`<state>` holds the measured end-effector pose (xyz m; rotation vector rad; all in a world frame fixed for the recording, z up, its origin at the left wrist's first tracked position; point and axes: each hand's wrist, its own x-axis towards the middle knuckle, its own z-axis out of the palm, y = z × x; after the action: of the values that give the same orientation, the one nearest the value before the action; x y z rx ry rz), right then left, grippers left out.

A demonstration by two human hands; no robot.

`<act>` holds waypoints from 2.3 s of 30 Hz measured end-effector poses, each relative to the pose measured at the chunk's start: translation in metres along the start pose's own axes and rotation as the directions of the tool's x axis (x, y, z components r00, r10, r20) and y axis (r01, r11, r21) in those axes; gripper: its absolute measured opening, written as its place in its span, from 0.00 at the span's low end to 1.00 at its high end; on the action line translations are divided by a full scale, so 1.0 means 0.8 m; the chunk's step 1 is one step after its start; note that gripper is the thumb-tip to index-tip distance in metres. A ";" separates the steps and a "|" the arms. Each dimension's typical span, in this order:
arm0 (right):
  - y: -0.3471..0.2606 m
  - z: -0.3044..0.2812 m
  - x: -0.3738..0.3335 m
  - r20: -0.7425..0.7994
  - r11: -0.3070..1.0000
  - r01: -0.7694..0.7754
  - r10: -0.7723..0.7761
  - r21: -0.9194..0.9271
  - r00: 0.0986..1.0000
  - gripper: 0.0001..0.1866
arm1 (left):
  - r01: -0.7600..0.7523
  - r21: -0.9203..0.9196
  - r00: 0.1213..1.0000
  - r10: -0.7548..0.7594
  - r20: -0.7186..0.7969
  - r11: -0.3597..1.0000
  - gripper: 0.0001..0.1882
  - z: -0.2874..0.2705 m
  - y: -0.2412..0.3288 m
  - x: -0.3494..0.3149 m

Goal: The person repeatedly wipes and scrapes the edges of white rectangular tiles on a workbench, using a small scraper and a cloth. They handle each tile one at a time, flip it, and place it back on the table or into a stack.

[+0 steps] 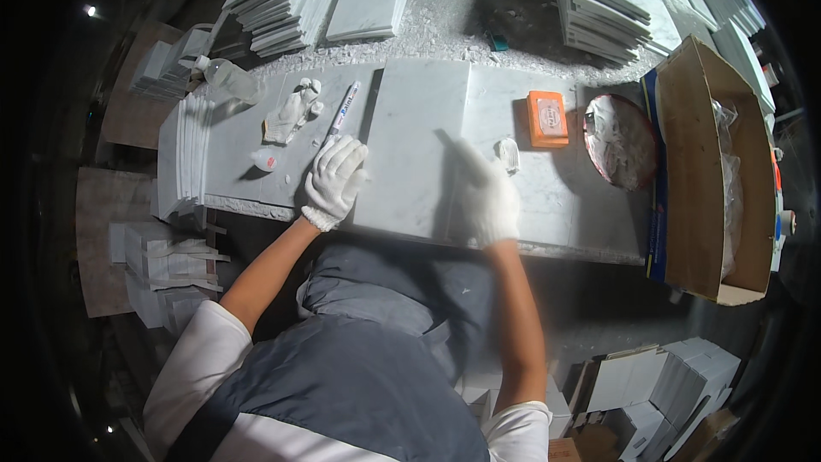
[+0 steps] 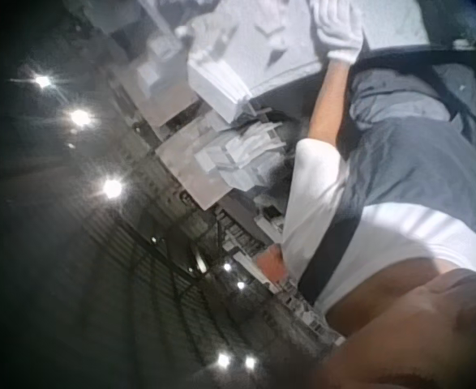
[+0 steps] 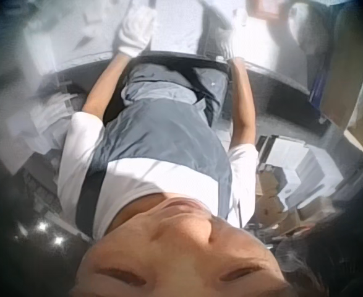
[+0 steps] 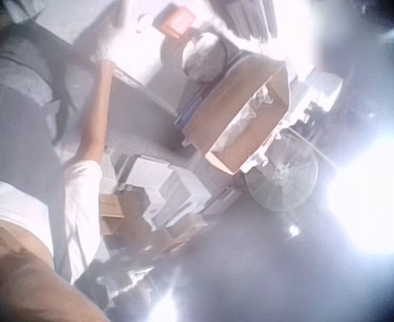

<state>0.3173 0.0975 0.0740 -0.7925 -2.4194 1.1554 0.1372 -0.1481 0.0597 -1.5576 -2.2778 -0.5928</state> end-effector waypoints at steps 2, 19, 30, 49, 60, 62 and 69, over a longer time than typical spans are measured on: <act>-0.005 -0.002 0.012 0.036 0.992 0.113 -0.111 -0.062 0.993 0.23 | 0.010 -0.014 1.000 -0.009 0.023 1.000 0.22 0.002 -0.002 0.000; -0.015 0.009 0.031 0.048 0.956 0.280 -0.277 -0.085 0.960 0.20 | 0.015 0.005 1.000 -0.015 0.014 1.000 0.21 0.012 -0.008 -0.008; -0.001 0.040 0.032 0.056 0.977 0.010 -0.023 0.213 0.998 0.17 | -0.001 -0.055 1.000 0.003 0.028 0.998 0.21 0.012 -0.011 -0.009; -0.001 0.025 0.063 0.376 0.818 -0.395 0.240 0.418 0.895 0.20 | 0.022 -0.061 1.000 -0.022 -0.002 0.998 0.22 0.015 -0.013 -0.011; -0.002 -0.051 -0.042 0.255 0.954 -0.263 0.222 0.142 0.941 0.27 | 0.023 -0.119 0.999 -0.026 -0.025 0.993 0.20 0.014 -0.016 -0.012; 0.009 -0.071 -0.094 0.112 0.722 -0.349 0.355 0.598 0.928 0.29 | 0.035 -0.177 0.997 -0.045 -0.055 0.984 0.19 0.012 -0.015 -0.010; 0.021 -0.061 -0.233 0.160 0.396 -0.390 0.501 0.831 0.851 0.41 | -0.098 -0.382 0.908 0.240 0.344 0.919 0.28 0.009 0.075 0.001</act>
<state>0.4943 0.0202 0.0780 -1.1115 -1.1919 2.1548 0.1931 -0.1244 0.0630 -2.2002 -2.3589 -0.7393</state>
